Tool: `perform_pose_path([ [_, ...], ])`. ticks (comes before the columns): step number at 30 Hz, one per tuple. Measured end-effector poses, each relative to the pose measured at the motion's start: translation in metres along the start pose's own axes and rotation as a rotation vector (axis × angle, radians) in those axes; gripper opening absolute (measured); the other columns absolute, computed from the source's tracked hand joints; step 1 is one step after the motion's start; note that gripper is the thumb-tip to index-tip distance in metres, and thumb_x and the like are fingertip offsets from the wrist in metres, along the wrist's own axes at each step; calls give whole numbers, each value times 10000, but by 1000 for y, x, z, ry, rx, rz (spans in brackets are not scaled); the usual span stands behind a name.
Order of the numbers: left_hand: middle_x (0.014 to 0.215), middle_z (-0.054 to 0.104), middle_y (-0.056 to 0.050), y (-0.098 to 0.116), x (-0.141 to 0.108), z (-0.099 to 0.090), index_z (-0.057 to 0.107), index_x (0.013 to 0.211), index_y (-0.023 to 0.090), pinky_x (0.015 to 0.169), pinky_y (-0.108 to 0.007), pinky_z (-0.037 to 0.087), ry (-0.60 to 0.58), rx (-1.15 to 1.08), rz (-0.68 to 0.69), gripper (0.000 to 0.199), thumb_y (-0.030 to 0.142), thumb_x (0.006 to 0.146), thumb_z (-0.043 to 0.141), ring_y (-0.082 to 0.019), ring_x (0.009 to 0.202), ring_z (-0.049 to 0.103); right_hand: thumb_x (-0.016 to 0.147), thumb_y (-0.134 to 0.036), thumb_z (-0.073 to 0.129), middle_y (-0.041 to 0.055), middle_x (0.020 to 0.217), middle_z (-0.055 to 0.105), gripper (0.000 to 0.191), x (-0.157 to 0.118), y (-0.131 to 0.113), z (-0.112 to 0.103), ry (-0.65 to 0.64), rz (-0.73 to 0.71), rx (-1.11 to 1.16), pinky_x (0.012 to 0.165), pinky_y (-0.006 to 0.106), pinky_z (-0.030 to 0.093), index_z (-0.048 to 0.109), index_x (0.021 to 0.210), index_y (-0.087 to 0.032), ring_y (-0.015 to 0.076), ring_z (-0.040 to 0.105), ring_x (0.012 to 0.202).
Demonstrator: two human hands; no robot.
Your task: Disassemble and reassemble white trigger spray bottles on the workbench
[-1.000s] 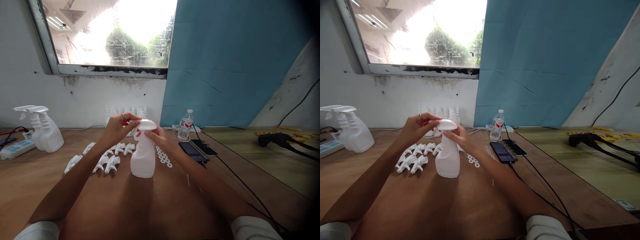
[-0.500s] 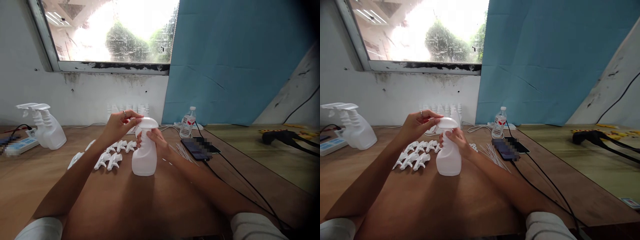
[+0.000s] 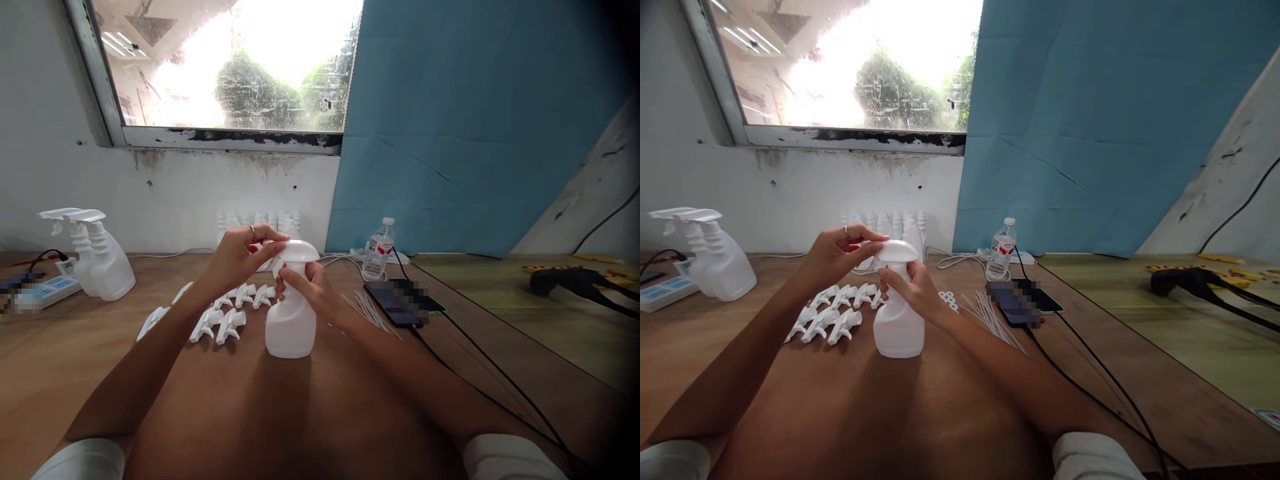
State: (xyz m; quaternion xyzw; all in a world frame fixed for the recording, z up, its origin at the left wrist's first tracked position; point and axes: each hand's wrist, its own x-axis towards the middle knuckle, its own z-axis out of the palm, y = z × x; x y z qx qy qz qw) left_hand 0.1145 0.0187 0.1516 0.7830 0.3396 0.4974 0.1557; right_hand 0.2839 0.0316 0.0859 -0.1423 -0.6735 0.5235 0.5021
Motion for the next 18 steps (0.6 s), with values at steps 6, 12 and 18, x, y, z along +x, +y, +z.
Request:
perform_pose_path([
  [6, 899, 719, -54, 2, -1, -1, 722, 939, 165, 696, -255, 517, -21, 21, -7, 233, 356, 844, 628, -129, 754, 627, 833, -400, 655, 18, 733, 587, 297, -1, 7, -6, -60, -13, 175, 607, 307, 492, 550, 965, -156, 137, 576, 623],
  [12, 863, 707, -42, 4, -1, -2, 716, 936, 164, 641, -230, 486, -26, 23, -9, 234, 360, 849, 623, -107, 702, 591, 842, -396, 650, 13, 701, 578, 258, 0, 4, -4, -43, -25, 65, 587, 293, 476, 547, 887, -164, 133, 568, 600],
  [18, 872, 711, -48, 5, -1, -2, 716, 923, 161, 646, -227, 488, -28, 48, -7, 242, 372, 849, 623, -107, 710, 590, 852, -455, 618, 27, 740, 587, 318, -3, 7, -8, -87, -19, 171, 603, 309, 483, 534, 952, -165, 144, 575, 625],
])
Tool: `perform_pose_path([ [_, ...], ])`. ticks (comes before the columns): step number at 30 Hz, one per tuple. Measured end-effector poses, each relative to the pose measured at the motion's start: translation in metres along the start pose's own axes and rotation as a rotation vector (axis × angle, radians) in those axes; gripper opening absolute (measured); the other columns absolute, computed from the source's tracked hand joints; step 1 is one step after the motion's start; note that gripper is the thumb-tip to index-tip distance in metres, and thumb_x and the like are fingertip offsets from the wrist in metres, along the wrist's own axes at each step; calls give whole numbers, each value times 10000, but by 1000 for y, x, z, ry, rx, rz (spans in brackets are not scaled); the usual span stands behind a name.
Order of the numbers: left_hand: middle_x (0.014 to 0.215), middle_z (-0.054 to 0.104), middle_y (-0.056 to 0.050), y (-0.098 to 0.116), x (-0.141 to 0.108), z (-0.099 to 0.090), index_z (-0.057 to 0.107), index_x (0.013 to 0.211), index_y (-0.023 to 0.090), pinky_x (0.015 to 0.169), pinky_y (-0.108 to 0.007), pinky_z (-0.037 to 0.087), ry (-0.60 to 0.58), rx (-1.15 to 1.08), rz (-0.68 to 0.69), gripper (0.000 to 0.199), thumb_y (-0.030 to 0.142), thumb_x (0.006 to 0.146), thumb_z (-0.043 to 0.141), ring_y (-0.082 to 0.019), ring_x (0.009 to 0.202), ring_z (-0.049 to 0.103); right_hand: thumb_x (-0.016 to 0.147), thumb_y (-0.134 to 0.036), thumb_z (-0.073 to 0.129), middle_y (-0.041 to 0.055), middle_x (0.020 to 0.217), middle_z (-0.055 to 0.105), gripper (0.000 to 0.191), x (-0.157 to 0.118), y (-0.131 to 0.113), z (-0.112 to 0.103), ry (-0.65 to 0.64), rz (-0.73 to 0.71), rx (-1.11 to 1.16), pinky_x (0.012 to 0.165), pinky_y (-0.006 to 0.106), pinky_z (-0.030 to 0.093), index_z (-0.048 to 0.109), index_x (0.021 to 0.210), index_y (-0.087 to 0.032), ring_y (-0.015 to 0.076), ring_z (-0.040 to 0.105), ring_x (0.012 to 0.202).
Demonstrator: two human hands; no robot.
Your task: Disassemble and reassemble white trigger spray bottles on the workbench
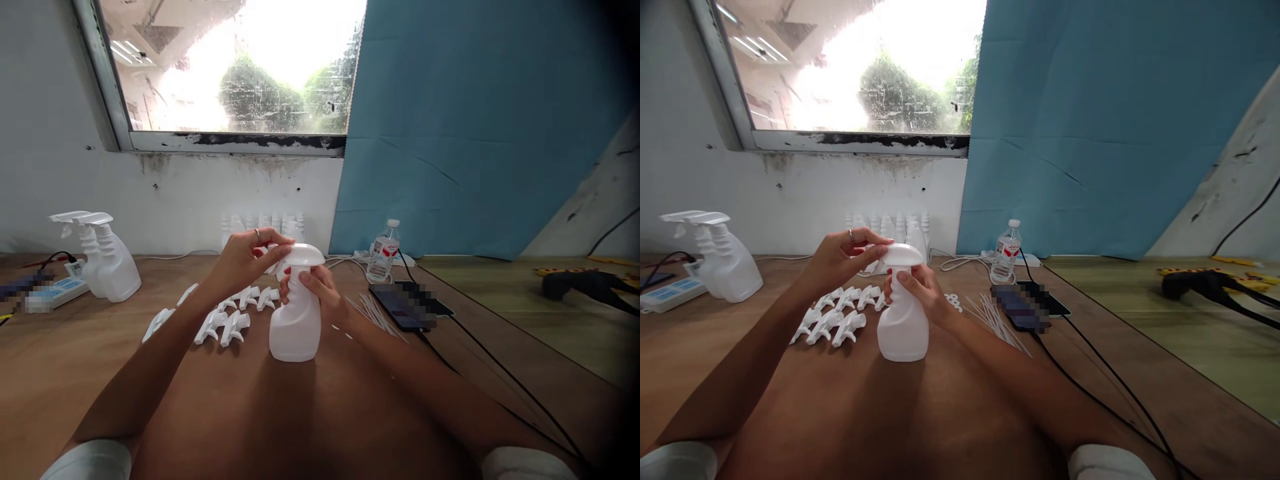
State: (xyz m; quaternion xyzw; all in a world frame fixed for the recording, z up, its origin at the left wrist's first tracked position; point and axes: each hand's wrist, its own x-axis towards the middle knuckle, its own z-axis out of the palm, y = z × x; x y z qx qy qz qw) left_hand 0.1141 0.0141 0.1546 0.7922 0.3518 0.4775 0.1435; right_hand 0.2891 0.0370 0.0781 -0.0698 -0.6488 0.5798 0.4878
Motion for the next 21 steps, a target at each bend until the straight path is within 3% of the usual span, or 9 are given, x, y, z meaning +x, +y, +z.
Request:
perform_pose_path([
  [8, 908, 718, -61, 0, -1, 0, 719, 919, 158, 585, -211, 476, -17, -25, -3, 254, 383, 842, 633, -99, 680, 577, 851, -436, 624, 19, 676, 576, 295, 1, -5, 7, 51, -4, -146, 568, 286, 470, 524, 827, -160, 141, 576, 603],
  [14, 991, 708, -71, -5, 2, -8, 721, 1022, 188, 640, -230, 503, -55, 25, 10, 318, 432, 866, 590, -127, 760, 618, 814, -351, 658, 28, 708, 606, 222, 10, -7, -3, -12, 156, -83, 629, 302, 489, 574, 815, -145, 151, 598, 639],
  [16, 1056, 692, -71, -7, 1, -21, 671, 1172, 232, 690, -242, 514, -160, 110, 28, 380, 446, 872, 577, -140, 812, 632, 785, -291, 664, 31, 724, 610, 176, 11, -11, -6, -58, 220, -91, 651, 295, 480, 588, 830, -139, 145, 584, 655],
  [18, 1136, 668, -67, -9, -3, -41, 482, 1385, 305, 703, -245, 517, -343, 189, -9, 545, 456, 870, 574, -151, 848, 645, 758, -240, 648, 28, 724, 607, 157, 12, -17, -7, -116, 275, -94, 667, 283, 467, 606, 865, -133, 139, 567, 671],
  [21, 1199, 652, -58, -16, -14, -74, 162, 1503, 378, 668, -230, 508, -669, 268, -205, 771, 483, 858, 570, -168, 870, 665, 741, -183, 602, 26, 820, 636, 357, 13, -24, -8, -183, 341, -37, 703, 283, 462, 587, 1096, -160, 125, 554, 688],
])
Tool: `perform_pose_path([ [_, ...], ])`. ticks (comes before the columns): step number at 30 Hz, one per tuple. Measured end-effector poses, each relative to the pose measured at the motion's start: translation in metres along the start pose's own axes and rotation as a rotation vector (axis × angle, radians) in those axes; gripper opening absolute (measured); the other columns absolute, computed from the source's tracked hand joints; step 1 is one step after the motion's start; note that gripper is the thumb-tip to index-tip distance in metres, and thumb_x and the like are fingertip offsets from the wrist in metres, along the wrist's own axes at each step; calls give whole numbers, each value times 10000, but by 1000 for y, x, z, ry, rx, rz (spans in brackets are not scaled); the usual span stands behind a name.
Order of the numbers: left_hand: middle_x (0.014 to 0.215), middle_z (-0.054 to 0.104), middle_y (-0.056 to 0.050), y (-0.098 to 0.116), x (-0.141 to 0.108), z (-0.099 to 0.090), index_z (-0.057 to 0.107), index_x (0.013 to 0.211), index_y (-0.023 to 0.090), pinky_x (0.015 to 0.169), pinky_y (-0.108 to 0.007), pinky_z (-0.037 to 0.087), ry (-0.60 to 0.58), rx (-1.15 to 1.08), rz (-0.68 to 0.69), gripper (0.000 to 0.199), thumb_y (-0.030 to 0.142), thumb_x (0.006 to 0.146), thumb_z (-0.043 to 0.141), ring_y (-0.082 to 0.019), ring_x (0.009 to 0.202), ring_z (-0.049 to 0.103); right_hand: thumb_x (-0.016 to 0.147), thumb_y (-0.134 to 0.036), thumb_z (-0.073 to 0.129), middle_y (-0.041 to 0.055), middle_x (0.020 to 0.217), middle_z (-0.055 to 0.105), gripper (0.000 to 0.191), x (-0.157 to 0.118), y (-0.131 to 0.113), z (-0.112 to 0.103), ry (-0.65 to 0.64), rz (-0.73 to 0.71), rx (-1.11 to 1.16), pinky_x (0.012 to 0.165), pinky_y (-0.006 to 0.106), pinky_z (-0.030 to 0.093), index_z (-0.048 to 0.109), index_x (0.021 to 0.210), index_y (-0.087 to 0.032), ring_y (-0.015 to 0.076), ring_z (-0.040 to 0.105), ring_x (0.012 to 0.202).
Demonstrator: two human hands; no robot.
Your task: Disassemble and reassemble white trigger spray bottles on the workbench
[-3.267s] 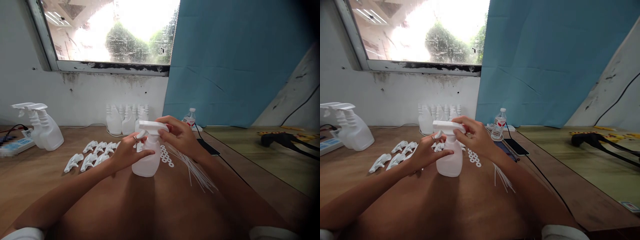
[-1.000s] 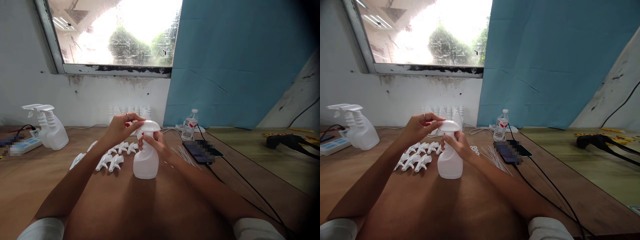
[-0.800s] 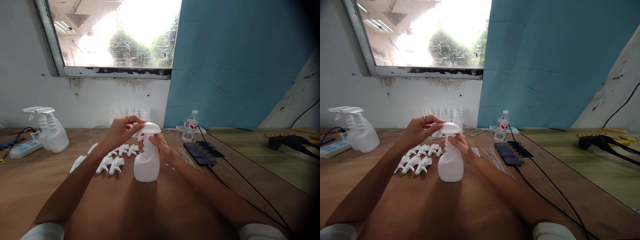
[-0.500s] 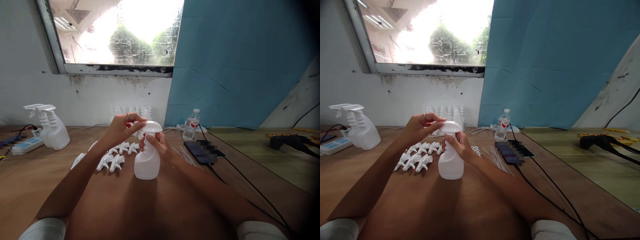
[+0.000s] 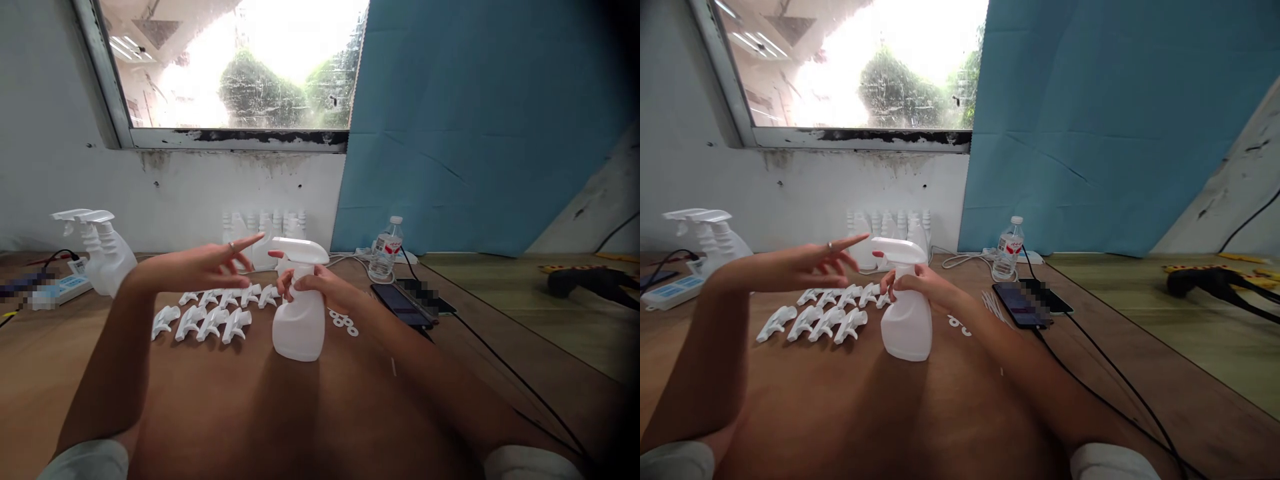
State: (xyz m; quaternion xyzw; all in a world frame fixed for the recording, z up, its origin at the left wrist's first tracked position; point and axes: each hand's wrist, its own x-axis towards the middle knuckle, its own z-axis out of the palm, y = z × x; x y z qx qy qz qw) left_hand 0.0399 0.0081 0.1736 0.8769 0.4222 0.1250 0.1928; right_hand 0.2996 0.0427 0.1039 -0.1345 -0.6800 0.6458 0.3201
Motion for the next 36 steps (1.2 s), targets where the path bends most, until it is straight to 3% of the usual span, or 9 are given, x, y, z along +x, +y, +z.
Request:
perform_pose_path([
  [3, 1137, 687, -41, -16, -20, -11, 327, 1459, 378, 661, -221, 497, -211, 58, -222, 676, 541, 844, 554, -184, 869, 673, 720, -149, 582, 56, 1028, 650, 522, -1, -3, 1, -51, 26, 52, 747, 304, 472, 521, 1235, -198, 117, 564, 716],
  [6, 1139, 688, -29, -21, -29, -16, 417, 1416, 370, 697, -221, 499, -203, 70, -303, 607, 564, 851, 526, -191, 923, 662, 695, -157, 574, 73, 998, 662, 322, -1, -4, 6, 26, 36, 17, 724, 295, 481, 597, 1017, -155, 136, 586, 739],
  [8, 1167, 675, -28, -19, -28, -16, 388, 1429, 382, 702, -220, 497, -187, 39, -281, 630, 559, 844, 540, -191, 937, 657, 693, -168, 561, 59, 881, 672, 199, -1, -3, 9, 116, 34, -31, 686, 274, 477, 589, 890, -151, 135, 584, 714],
  [12, 1108, 692, -46, -8, -10, -3, 447, 1397, 366, 677, -220, 480, -263, -25, -199, 616, 538, 822, 585, -188, 875, 664, 699, -186, 562, 39, 838, 682, 325, -3, -2, 14, 177, -2, -64, 649, 269, 478, 578, 1024, -177, 143, 593, 699],
  [18, 986, 706, -22, 7, 27, 46, 366, 1440, 367, 637, -212, 458, -249, 34, 50, 675, 414, 820, 629, -161, 767, 649, 720, -192, 569, 42, 845, 681, 202, -10, -7, 11, 319, -124, 22, 623, 281, 497, 595, 920, -176, 144, 600, 656],
  [22, 852, 688, 5, 10, 28, 67, 469, 1377, 344, 631, -218, 457, -43, 51, 137, 556, 372, 842, 617, -144, 700, 622, 801, -257, 620, 57, 967, 676, 379, -15, -16, 8, 357, -218, -4, 704, 319, 532, 576, 1176, -228, 187, 647, 814],
  [26, 919, 678, -25, -7, 11, 60, 572, 1290, 274, 657, -236, 473, 221, 114, 104, 441, 428, 878, 552, -145, 711, 615, 843, -303, 631, 69, 1240, 585, 486, -22, -20, 1, 401, -321, -124, 880, 365, 521, 504, 1312, -296, 219, 606, 1079],
  [31, 969, 672, -49, -71, -26, 36, 535, 1293, 193, 676, -267, 472, 643, 221, -187, 521, 498, 871, 525, -174, 697, 617, 871, -320, 601, 70, 1503, 308, 597, -46, 2, -22, 466, -269, -381, 851, 378, 544, 361, 1416, -374, 199, 631, 1032],
  [36, 905, 638, -16, -146, -73, 26, 503, 1218, 214, 791, -296, 425, 878, 442, -567, 448, 475, 855, 516, -244, 893, 608, 884, -292, 545, 114, 1477, 340, 635, -83, 38, -62, 642, -202, -798, 739, 325, 548, 272, 1456, -336, 132, 646, 822],
])
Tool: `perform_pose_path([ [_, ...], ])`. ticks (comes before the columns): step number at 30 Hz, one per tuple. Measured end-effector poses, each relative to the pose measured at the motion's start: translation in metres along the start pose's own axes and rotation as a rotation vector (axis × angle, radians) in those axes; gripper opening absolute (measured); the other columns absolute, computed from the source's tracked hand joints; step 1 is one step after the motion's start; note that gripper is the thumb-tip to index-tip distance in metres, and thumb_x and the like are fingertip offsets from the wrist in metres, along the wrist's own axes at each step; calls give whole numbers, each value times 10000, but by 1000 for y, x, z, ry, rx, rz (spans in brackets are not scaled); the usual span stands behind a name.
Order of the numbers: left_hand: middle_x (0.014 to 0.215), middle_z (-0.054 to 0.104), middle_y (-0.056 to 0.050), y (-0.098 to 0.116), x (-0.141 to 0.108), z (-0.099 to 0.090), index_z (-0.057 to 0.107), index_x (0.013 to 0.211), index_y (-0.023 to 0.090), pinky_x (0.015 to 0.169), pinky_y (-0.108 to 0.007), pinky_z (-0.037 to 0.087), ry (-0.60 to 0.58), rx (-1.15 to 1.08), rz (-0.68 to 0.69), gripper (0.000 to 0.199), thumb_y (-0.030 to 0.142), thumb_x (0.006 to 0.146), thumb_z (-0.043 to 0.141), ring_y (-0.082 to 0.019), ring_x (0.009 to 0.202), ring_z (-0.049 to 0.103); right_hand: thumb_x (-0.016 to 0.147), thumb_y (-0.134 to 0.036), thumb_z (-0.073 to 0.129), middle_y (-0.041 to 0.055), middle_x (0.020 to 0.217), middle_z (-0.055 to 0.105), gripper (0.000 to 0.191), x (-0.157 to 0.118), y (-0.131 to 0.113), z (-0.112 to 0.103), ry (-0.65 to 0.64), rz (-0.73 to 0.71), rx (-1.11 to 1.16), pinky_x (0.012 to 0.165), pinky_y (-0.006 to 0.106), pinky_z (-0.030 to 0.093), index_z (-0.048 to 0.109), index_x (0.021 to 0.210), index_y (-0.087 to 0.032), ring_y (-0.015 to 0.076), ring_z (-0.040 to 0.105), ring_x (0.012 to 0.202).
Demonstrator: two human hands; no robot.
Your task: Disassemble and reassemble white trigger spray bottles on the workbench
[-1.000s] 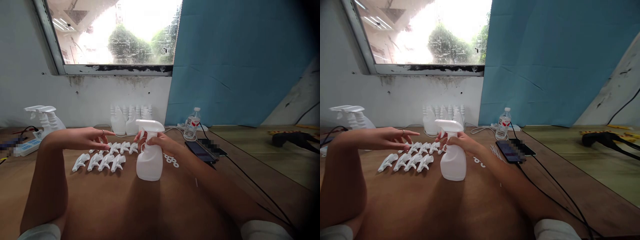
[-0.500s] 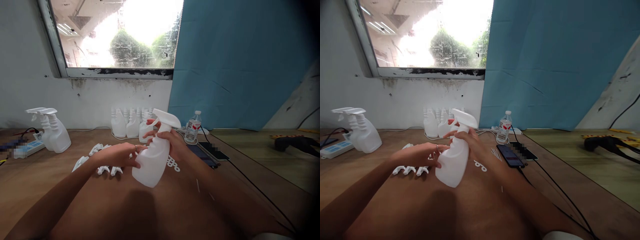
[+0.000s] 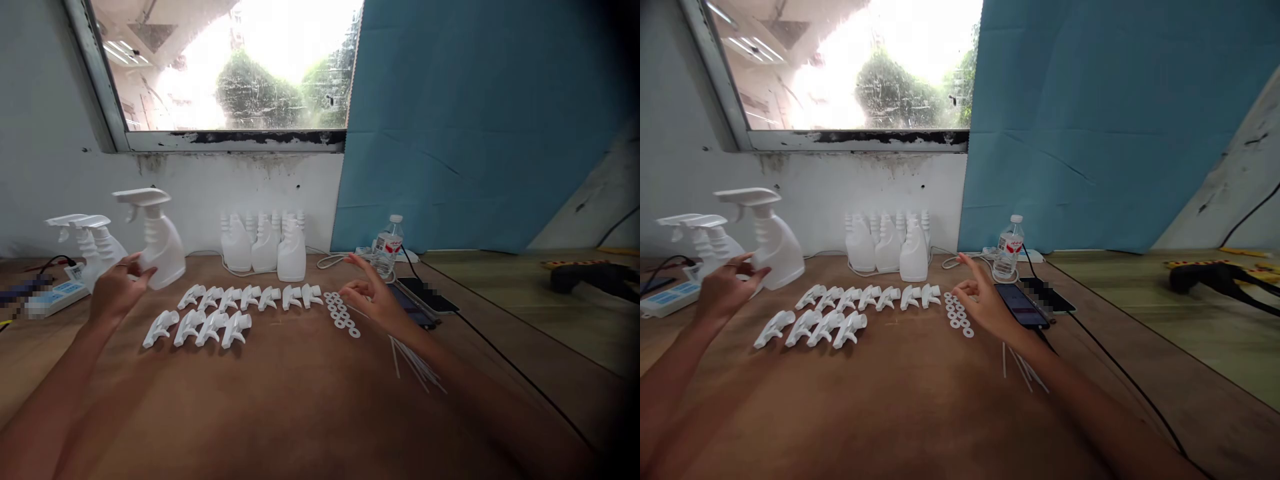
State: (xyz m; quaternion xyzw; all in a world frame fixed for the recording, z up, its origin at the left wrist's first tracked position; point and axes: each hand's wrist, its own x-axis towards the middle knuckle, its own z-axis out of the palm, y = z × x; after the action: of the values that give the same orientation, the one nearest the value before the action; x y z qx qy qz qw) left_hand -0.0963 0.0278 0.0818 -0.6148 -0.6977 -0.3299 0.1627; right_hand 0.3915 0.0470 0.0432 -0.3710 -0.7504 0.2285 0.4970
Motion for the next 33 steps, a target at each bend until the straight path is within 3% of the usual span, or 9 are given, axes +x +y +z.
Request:
perform_pose_path([
  [4, 745, 628, -23, -38, -3, 6, 538, 1065, 186, 720, -287, 407, -1, 46, -149, 396, 482, 803, 554, -275, 870, 605, 876, -260, 479, 152, 1354, 485, 512, -9, 34, -26, 94, -103, -484, 702, 329, 523, 393, 1380, -235, 158, 634, 752],
  [8, 670, 614, 0, -49, -6, 7, 539, 948, 220, 662, -265, 379, -26, 66, -217, 291, 447, 771, 582, -263, 806, 592, 863, -231, 455, 145, 1167, 621, 446, -8, 55, -47, 108, -118, -760, 690, 347, 499, 459, 1308, -193, 199, 635, 719],
  [12, 648, 595, 0, -53, -8, 9, 529, 895, 214, 629, -252, 352, -50, 63, -268, 279, 439, 748, 603, -246, 753, 567, 869, -236, 442, 107, 1124, 642, 415, -6, 64, -53, 153, -79, -744, 689, 337, 486, 450, 1282, -200, 183, 623, 660],
  [17, 645, 552, 10, -52, -12, 8, 513, 906, 216, 631, -248, 315, -84, -11, -297, 289, 397, 717, 635, -228, 734, 515, 868, -247, 445, 97, 1059, 667, 419, -8, 64, -52, 107, -60, -753, 633, 315, 462, 446, 1283, -196, 167, 598, 585],
  [24, 595, 505, 29, -52, -18, 11, 491, 906, 225, 627, -257, 318, -14, -12, -366, 337, 479, 721, 614, -241, 699, 519, 855, -240, 445, 88, 1022, 668, 419, -8, 66, -49, 97, -65, -717, 590, 278, 455, 458, 1269, -177, 133, 571, 537],
  [33, 672, 538, 26, -77, -20, 32, 482, 1078, 225, 663, -262, 348, 44, -24, -287, 425, 504, 769, 565, -256, 766, 543, 856, -234, 452, 78, 1036, 654, 437, -10, 74, -47, 26, -29, -688, 613, 276, 452, 428, 1290, -187, 113, 553, 525],
])
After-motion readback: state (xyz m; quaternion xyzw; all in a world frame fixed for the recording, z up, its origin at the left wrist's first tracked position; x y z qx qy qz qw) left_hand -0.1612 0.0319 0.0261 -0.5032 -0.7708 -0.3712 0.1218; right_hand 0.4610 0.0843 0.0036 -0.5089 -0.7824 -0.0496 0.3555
